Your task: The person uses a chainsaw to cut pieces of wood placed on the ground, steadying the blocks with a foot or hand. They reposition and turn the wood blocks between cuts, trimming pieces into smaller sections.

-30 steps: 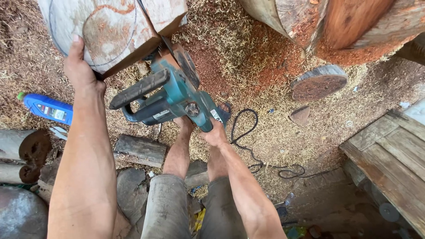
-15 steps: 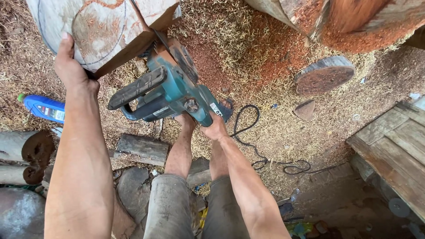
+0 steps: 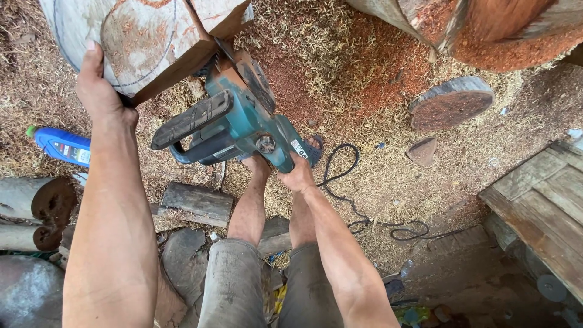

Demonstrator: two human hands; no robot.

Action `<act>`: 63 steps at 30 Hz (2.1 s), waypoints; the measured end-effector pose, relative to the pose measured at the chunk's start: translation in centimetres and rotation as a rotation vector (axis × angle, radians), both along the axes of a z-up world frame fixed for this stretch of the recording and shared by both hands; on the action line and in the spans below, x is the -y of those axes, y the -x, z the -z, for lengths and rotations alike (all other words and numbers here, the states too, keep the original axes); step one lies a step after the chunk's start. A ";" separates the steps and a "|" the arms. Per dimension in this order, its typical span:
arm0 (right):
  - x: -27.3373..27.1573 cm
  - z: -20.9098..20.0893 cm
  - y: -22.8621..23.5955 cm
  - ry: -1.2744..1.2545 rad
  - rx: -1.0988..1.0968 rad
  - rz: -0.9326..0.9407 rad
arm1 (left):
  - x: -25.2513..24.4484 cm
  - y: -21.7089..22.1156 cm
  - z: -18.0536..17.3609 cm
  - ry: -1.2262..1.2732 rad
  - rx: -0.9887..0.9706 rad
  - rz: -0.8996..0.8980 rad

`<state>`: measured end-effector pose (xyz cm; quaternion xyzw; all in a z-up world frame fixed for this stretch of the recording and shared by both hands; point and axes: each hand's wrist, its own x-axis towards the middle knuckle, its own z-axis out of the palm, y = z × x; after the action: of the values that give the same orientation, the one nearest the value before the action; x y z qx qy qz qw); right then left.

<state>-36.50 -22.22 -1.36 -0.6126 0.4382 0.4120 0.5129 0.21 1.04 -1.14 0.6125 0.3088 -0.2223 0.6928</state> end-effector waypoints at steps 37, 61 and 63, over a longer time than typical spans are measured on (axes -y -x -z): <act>-1.0 -5.3 -1.5 0.020 -0.036 0.061 | -2.5 1.2 1.1 0.179 0.043 0.026; -3.5 -3.6 -1.0 0.124 0.013 -0.115 | -6.1 5.4 6.8 0.305 -0.190 -0.203; -3.8 -3.7 -1.1 0.189 -0.012 -0.104 | -5.5 5.4 6.9 0.336 -0.249 -0.281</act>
<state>-35.37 -18.45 2.32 -0.6775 0.4458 0.3986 0.4282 -5.20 6.49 -8.03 0.4078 0.4326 -0.2456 0.7657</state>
